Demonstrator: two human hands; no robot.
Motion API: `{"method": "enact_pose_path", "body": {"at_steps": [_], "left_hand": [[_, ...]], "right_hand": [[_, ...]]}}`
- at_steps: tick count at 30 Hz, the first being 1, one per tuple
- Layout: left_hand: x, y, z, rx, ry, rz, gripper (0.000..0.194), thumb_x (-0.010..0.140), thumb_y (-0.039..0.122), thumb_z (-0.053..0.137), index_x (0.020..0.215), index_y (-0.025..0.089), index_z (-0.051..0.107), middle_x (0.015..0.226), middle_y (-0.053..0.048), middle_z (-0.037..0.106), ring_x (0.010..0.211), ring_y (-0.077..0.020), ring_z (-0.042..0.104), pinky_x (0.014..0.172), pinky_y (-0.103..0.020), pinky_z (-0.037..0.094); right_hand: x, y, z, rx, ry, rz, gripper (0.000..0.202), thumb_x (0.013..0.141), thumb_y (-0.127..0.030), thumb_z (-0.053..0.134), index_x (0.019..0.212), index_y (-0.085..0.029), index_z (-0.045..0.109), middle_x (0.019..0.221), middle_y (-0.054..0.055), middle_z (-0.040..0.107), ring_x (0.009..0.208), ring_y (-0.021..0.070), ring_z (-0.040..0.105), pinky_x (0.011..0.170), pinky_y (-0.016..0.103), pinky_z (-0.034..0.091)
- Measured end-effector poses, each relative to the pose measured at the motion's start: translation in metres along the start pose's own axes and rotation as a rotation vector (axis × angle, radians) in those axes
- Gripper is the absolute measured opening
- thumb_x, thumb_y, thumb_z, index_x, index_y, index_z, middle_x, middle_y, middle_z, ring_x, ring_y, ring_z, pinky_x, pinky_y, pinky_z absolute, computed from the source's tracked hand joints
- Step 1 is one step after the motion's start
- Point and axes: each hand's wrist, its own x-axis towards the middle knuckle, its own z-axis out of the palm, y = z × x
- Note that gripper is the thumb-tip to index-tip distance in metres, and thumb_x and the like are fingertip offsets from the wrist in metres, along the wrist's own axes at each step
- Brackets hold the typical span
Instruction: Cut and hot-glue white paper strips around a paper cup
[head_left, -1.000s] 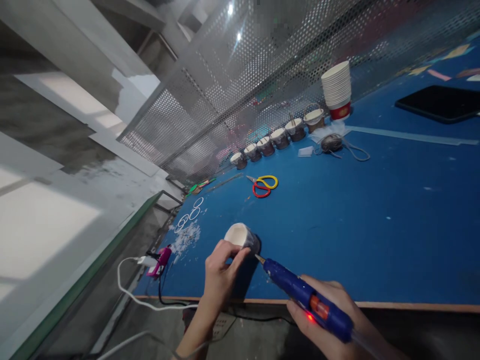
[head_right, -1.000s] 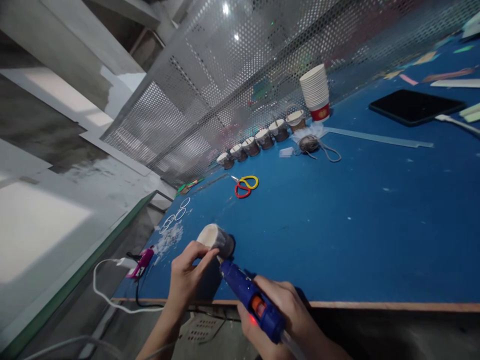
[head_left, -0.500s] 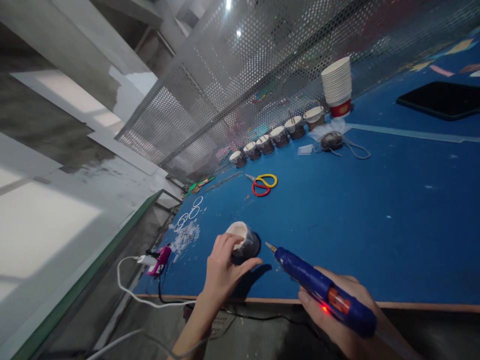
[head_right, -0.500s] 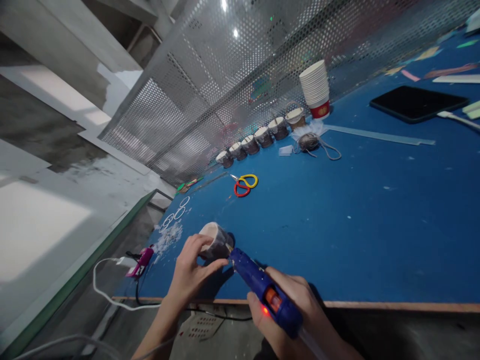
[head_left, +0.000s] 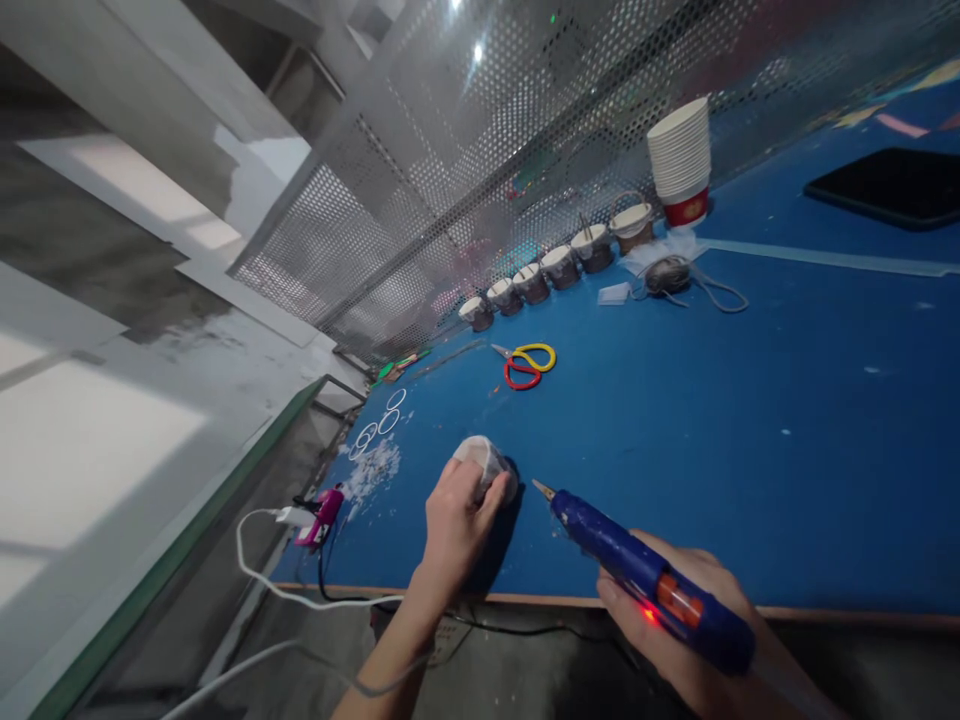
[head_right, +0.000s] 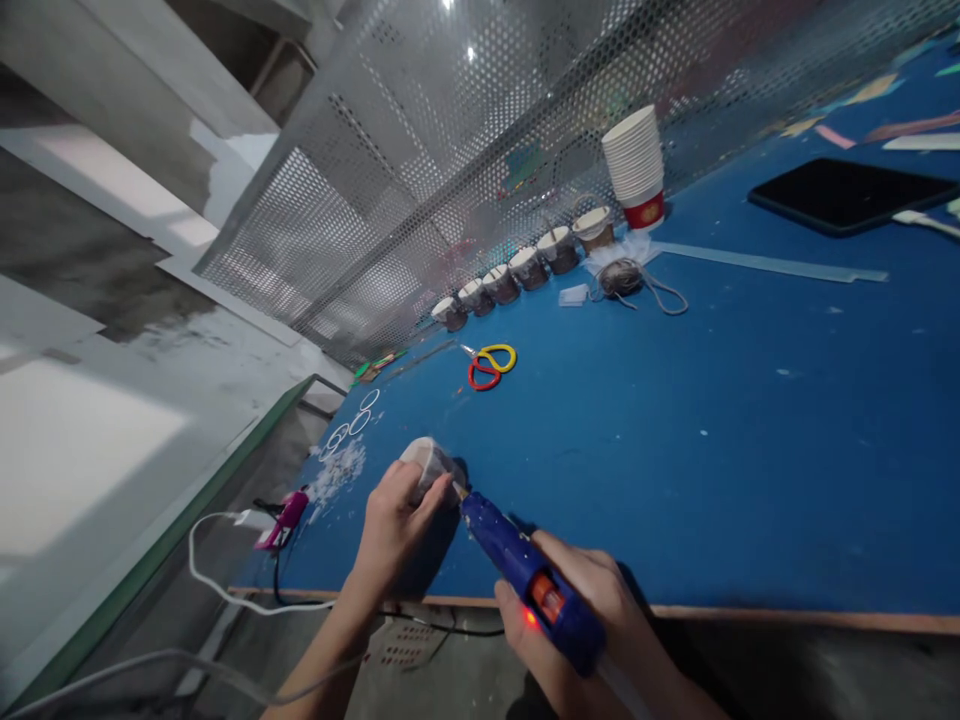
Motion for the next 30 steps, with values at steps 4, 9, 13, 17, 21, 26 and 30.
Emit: {"method": "enact_pose_path", "body": {"at_steps": [4, 9, 13, 17, 21, 26, 30], "left_hand": [[0.0, -0.001, 0.004, 0.056, 0.007, -0.013, 0.034, 0.083, 0.038, 0.061, 0.058, 0.021, 0.047, 0.059, 0.002, 0.048, 0.061, -0.0152, 0.049, 0.055, -0.024, 0.036], [-0.005, -0.002, 0.002, 0.017, 0.03, 0.018, 0.042, 0.067, 0.053, 0.076, 0.088, 0.021, 0.058, 0.087, -0.004, 0.063, 0.085, -0.0221, 0.06, 0.068, -0.031, 0.049], [-0.016, -0.006, -0.014, -0.115, 0.064, 0.083, 0.059, 0.069, 0.052, 0.075, 0.115, 0.022, 0.054, 0.116, -0.013, 0.06, 0.106, -0.0269, 0.059, 0.075, -0.036, 0.055], [-0.024, -0.015, -0.034, -0.205, 0.094, 0.103, 0.041, 0.083, 0.037, 0.065, 0.12, 0.023, 0.054, 0.124, -0.013, 0.058, 0.109, -0.025, 0.058, 0.07, -0.032, 0.058], [-0.025, -0.027, -0.044, -0.207, 0.097, 0.115, 0.03, 0.087, 0.027, 0.06, 0.116, 0.021, 0.057, 0.117, -0.013, 0.062, 0.104, -0.023, 0.061, 0.071, -0.032, 0.058], [-0.018, -0.041, -0.033, -0.112, 0.056, 0.231, 0.026, 0.088, 0.032, 0.06, 0.111, 0.022, 0.06, 0.123, -0.013, 0.062, 0.113, -0.0267, 0.057, 0.093, -0.048, 0.05], [-0.004, -0.047, -0.011, -0.089, 0.012, 0.358, 0.026, 0.084, 0.043, 0.064, 0.097, 0.021, 0.064, 0.125, -0.015, 0.061, 0.125, -0.0314, 0.049, 0.099, -0.053, 0.044]], "right_hand": [[0.001, -0.003, -0.001, -0.002, 0.015, 0.0, 0.022, 0.075, -0.032, 0.053, 0.056, -0.024, 0.047, 0.046, -0.003, 0.049, 0.044, 0.012, 0.045, 0.048, 0.023, 0.041], [0.002, -0.013, -0.006, 0.057, -0.029, 0.116, 0.019, 0.075, -0.035, 0.052, 0.06, -0.023, 0.052, 0.042, -0.006, 0.043, 0.036, 0.0104, 0.039, 0.038, 0.023, 0.033], [0.003, -0.019, -0.013, 0.104, -0.106, 0.225, 0.02, 0.076, -0.037, 0.054, 0.061, -0.023, 0.052, 0.037, -0.008, 0.037, 0.033, 0.0096, 0.035, 0.037, 0.023, 0.029], [0.005, -0.022, -0.018, 0.101, -0.135, 0.231, 0.027, 0.075, -0.041, 0.055, 0.056, -0.024, 0.045, 0.038, -0.008, 0.038, 0.037, 0.0103, 0.038, 0.041, 0.023, 0.032], [0.004, -0.025, -0.02, 0.093, -0.119, 0.209, 0.029, 0.076, -0.041, 0.055, 0.056, -0.024, 0.044, 0.039, -0.007, 0.037, 0.037, 0.0102, 0.037, 0.04, 0.024, 0.031], [0.004, -0.024, -0.018, 0.077, -0.091, 0.179, 0.026, 0.077, -0.037, 0.056, 0.056, -0.025, 0.047, 0.037, -0.008, 0.037, 0.035, 0.0108, 0.038, 0.039, 0.024, 0.031], [0.005, -0.024, -0.018, 0.038, -0.091, 0.177, 0.027, 0.078, -0.036, 0.055, 0.054, -0.025, 0.047, 0.037, -0.007, 0.038, 0.036, 0.0113, 0.039, 0.04, 0.025, 0.031]]}}
